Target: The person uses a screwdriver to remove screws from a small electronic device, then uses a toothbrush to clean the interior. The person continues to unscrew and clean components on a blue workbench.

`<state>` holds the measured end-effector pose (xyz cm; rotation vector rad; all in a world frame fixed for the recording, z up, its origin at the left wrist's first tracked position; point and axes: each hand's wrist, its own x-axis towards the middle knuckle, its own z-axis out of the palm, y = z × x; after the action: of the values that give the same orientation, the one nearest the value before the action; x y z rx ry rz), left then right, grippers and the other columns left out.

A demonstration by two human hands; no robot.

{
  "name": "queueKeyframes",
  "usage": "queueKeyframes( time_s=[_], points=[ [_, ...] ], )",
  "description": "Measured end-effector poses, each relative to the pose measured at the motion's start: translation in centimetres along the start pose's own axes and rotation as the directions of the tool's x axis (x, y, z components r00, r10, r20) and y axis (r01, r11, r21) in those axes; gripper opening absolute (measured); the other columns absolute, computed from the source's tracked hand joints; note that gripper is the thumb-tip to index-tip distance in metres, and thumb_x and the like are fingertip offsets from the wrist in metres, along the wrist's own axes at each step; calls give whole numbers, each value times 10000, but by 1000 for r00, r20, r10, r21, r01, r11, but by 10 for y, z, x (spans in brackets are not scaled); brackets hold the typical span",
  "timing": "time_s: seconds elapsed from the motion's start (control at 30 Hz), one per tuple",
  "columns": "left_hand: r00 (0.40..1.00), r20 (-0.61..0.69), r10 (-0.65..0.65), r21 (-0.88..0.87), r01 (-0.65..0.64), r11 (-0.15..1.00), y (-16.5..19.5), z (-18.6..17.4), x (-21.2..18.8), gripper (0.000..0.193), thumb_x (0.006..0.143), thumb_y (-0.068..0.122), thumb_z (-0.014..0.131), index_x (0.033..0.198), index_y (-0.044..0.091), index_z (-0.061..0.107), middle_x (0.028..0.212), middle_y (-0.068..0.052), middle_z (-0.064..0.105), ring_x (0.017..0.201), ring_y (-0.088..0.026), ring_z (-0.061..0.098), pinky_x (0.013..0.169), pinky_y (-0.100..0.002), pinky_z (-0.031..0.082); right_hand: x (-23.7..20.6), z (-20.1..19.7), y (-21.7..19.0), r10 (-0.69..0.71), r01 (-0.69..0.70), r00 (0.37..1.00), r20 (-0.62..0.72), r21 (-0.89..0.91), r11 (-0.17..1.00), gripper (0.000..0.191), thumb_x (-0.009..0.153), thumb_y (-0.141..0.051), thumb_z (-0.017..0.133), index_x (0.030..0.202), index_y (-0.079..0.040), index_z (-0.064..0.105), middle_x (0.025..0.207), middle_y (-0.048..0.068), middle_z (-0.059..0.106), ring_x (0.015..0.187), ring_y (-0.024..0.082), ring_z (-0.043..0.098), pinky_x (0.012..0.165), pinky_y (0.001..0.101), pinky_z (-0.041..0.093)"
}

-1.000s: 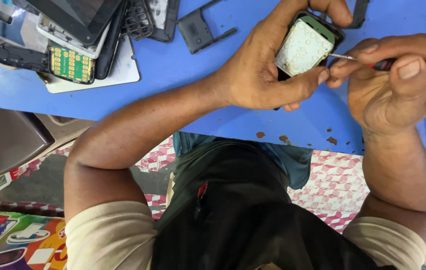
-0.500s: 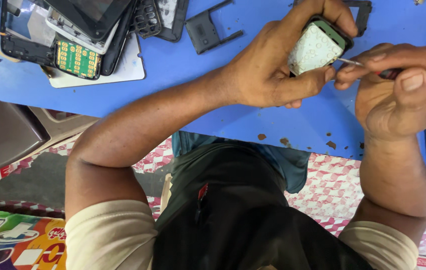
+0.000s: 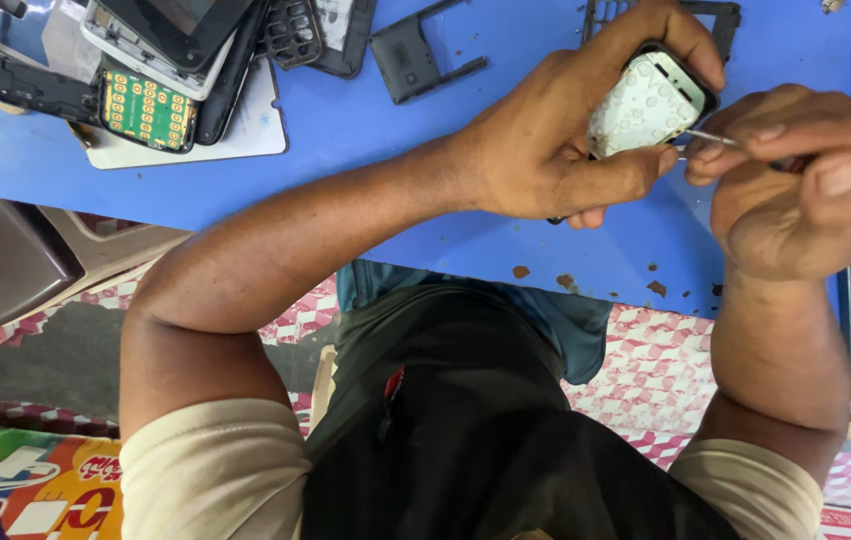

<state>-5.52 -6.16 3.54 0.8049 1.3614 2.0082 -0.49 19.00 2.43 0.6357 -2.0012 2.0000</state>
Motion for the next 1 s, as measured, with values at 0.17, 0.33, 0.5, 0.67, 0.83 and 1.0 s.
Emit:
queueKeyframes(
  time_s=[0.17,0.33,0.5,0.67,0.83,1.0],
  points=[
    [998,-35,57,45,-55,997,-8,-3,-5,408,1054,54,607,1384,95,370,946,-20,684,614,-85,730,590,-253,611,12,2,-11,-304,401,909,286,-398,825,392,1084,-320,510,971,38,624,817,212,688,774,364,677,701,449,598],
    [998,-65,10,26,-8,1000,-15,-1,-10,429,1061,63,626,1411,95,380,907,-18,672,592,-83,714,571,-256,597,4,6,-8,-340,441,895,290,-461,770,390,1109,-281,544,962,65,647,836,212,730,786,353,692,712,447,612],
    [994,-56,95,57,-92,994,-15,-1,-11,407,1061,30,607,1387,92,372,939,-26,684,620,-89,733,586,-256,608,2,5,-5,-327,410,911,250,-493,767,383,1102,-295,539,973,53,637,833,202,717,796,358,685,713,428,603],
    [995,-76,66,59,-62,996,-18,-2,-15,399,1057,59,606,1385,99,381,891,3,701,627,-75,746,597,-247,601,6,9,-3,-358,427,904,233,-535,729,348,1128,-265,546,1067,74,601,899,192,701,794,346,680,750,409,561],
    [981,-69,180,193,-164,967,-26,-6,-13,454,1055,61,611,1418,96,340,1035,-40,663,797,-100,767,703,-237,650,-1,14,-2,23,22,997,75,-548,837,319,1181,-230,684,1275,63,604,1184,190,649,936,235,674,861,283,559],
    [904,-54,424,366,-377,851,-34,-7,-11,499,1030,25,588,1436,108,310,1210,-71,617,1024,-125,754,880,-257,648,-3,4,2,209,-143,975,74,-512,847,363,1141,-292,787,1257,38,689,1192,165,694,1021,194,655,893,262,514]
  ],
)
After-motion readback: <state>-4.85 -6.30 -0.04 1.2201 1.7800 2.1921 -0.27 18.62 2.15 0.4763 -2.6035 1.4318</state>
